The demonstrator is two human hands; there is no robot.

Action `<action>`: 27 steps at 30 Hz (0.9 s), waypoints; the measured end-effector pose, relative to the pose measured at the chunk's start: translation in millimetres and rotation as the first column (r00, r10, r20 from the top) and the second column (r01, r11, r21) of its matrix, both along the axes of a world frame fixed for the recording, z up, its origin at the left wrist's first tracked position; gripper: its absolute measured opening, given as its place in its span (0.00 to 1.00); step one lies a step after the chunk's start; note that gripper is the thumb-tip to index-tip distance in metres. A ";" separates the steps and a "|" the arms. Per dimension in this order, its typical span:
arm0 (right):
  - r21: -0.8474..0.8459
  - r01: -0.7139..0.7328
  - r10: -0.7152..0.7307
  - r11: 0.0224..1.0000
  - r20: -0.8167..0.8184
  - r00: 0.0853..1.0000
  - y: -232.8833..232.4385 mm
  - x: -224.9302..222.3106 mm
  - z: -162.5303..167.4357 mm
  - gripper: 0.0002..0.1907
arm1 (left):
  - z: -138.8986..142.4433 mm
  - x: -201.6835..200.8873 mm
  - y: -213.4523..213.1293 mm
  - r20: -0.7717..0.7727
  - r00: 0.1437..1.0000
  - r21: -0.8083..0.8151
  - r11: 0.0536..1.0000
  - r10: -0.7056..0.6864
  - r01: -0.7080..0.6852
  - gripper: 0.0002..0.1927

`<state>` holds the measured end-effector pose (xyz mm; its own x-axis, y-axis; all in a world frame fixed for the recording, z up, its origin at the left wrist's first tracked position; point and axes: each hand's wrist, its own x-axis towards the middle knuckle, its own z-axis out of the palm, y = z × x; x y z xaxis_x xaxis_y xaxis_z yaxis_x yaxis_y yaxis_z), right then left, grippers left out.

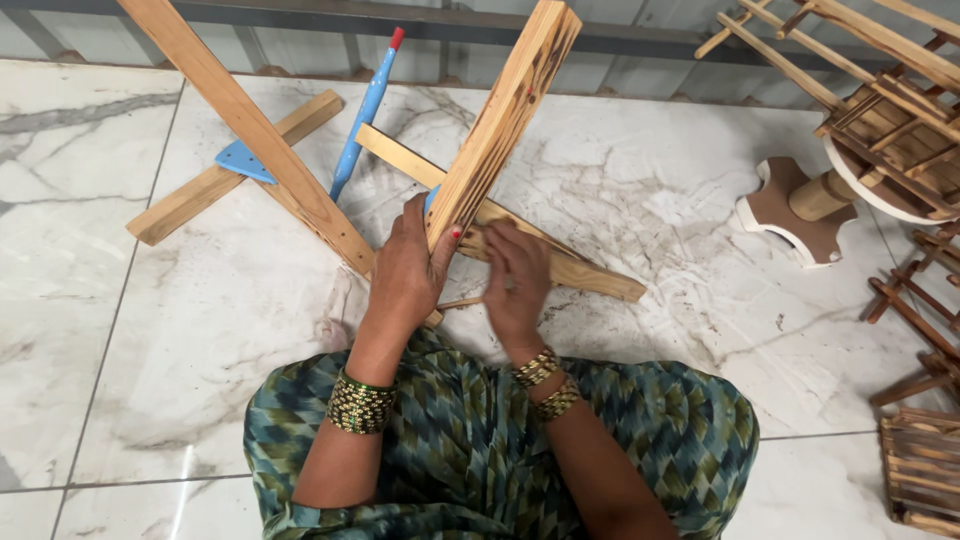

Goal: The person sits on the floor assembling a small wooden frame, tying and threading strings along its slats and winding thread onto a blue spindle. They rotate the frame to reach different sides, pull strings tight, and adjust the tied threads across the frame.

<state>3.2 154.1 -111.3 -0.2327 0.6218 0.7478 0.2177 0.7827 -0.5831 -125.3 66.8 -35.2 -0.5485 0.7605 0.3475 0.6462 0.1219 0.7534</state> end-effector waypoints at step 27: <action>-0.354 0.021 -0.073 0.935 -0.136 0.988 62.0 56.6 -40.1 0.16 | 8.7 -15.0 36.3 -0.003 0.999 -0.067 0.997 0.033 -0.033 0.29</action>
